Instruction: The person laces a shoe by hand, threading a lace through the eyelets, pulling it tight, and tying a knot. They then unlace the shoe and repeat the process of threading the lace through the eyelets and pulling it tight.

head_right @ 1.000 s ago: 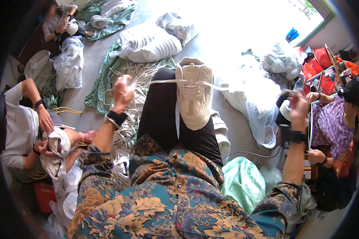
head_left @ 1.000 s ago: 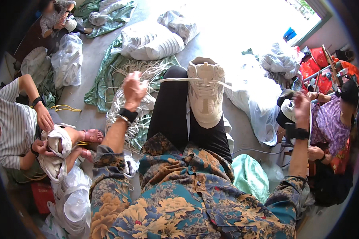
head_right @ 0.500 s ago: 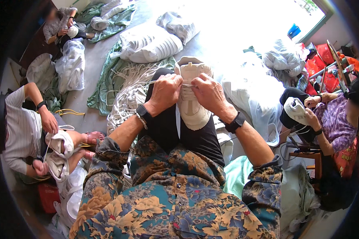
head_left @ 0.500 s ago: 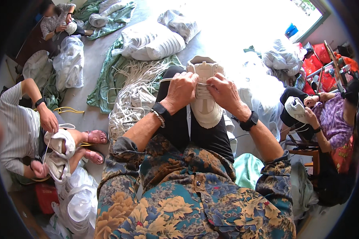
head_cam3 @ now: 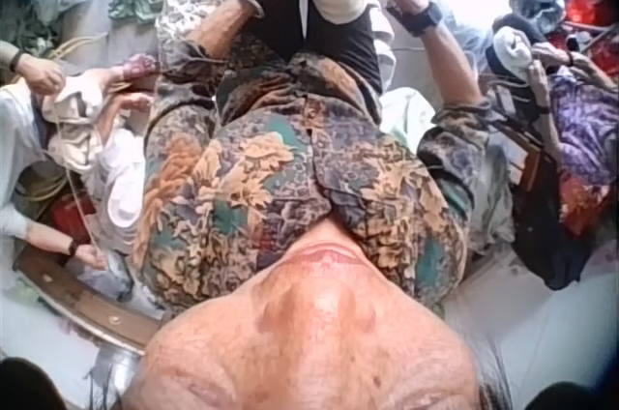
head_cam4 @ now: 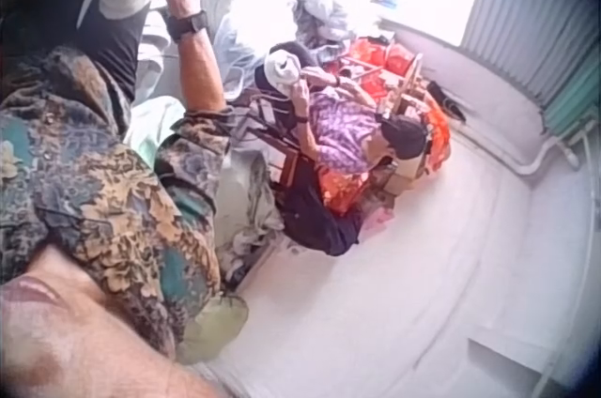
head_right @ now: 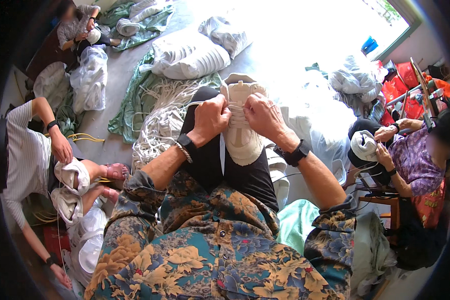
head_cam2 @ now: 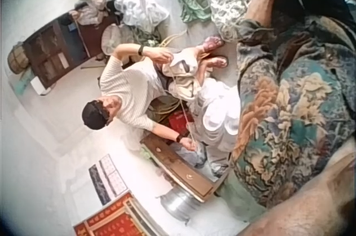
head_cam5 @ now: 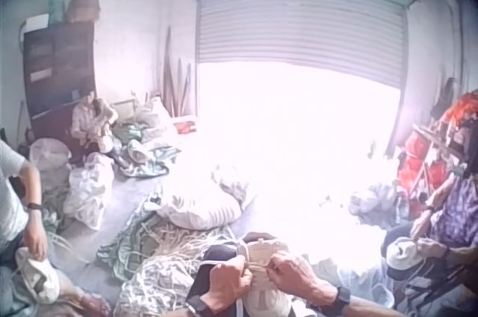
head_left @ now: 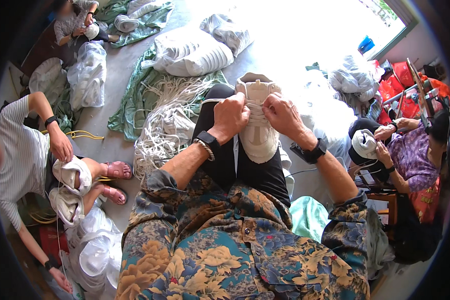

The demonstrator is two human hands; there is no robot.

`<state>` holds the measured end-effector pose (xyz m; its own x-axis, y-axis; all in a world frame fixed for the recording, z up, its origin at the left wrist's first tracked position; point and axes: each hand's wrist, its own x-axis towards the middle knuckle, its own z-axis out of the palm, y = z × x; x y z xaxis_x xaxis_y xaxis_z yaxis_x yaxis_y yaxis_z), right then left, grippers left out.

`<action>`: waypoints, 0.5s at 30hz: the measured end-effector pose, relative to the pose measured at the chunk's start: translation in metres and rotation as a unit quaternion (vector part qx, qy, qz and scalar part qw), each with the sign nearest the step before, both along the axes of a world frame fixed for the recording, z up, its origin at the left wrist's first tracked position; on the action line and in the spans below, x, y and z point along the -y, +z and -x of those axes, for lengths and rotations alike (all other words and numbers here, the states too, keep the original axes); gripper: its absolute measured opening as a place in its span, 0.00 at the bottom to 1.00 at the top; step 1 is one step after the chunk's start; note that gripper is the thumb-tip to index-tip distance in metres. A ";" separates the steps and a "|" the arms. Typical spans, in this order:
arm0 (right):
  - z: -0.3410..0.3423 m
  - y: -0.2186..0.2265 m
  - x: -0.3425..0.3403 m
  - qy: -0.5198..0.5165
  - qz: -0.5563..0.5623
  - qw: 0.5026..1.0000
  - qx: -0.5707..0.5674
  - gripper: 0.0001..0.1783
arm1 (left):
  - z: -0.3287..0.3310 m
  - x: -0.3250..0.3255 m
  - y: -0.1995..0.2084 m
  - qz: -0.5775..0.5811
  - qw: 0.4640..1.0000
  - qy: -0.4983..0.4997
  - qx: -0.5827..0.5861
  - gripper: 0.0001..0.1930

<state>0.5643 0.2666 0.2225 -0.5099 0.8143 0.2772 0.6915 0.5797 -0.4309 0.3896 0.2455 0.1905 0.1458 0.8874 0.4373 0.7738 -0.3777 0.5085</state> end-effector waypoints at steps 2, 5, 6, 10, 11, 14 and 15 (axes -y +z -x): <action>-0.001 0.002 0.003 -0.036 -0.004 0.999 0.002 0.06 | -0.003 0.002 0.003 0.102 0.989 0.045 0.097 0.07; -0.006 0.001 0.000 -0.095 0.005 0.995 -0.039 0.08 | 0.001 0.007 -0.014 0.088 0.995 0.044 0.024 0.07; -0.011 0.001 -0.002 -0.119 0.020 0.989 -0.082 0.10 | 0.003 0.009 -0.016 0.087 0.995 0.044 0.024 0.07; -0.019 0.011 0.001 -0.027 0.013 0.998 -0.061 0.12 | 0.011 0.013 -0.009 0.088 0.985 0.055 0.141 0.07; -0.018 0.011 0.000 -0.027 0.012 0.998 -0.060 0.12 | 0.012 0.011 -0.004 0.094 0.982 0.067 0.149 0.08; -0.014 0.008 -0.002 0.042 -0.074 0.996 0.002 0.11 | 0.017 0.003 -0.001 0.113 0.982 0.064 0.137 0.11; -0.013 0.007 -0.005 0.055 -0.082 0.995 0.018 0.09 | 0.020 0.001 -0.002 0.126 0.984 0.049 0.117 0.12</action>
